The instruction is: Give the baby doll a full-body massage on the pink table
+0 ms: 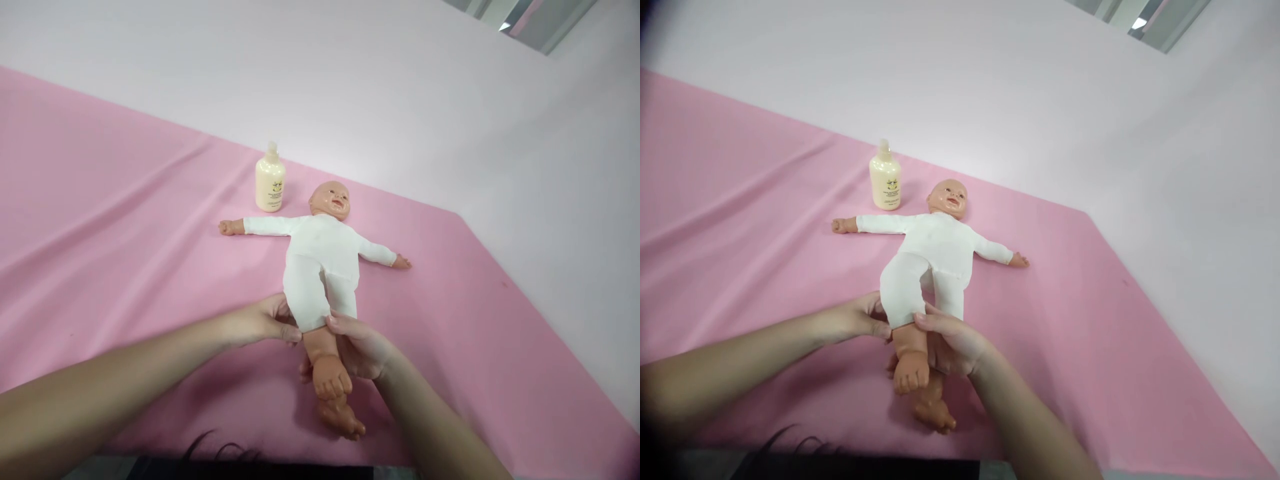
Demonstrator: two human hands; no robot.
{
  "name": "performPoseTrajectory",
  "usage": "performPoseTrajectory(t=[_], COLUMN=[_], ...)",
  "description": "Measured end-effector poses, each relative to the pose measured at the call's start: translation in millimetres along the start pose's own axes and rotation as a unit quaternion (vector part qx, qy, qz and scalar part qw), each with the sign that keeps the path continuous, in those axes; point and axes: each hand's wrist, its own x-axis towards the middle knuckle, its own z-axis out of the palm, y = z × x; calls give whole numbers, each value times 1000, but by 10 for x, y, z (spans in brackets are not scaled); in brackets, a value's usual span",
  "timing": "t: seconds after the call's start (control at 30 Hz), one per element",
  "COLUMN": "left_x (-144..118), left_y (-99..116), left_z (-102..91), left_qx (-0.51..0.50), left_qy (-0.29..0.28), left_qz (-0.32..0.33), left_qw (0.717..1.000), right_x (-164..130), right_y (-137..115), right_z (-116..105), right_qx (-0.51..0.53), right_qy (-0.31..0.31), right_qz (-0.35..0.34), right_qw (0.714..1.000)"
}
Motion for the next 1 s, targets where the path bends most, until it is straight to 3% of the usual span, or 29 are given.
performPoseTrajectory(t=[0.47,0.77,1.0], left_x=[20,27,24], left_y=[-97,-35,-58], left_z=[-59,-29,-26], left_qx=[27,34,47], left_qy=[-5,-26,-10], left_qz=[23,24,23], left_qw=[999,999,999], right_x=[16,3,12], right_y=[25,-22,-26], right_z=[-37,-6,-1], right_qx=[-23,-47,-51], right_qy=[-10,-34,-24], right_qz=[-15,-16,-13], right_qw=[1000,998,998])
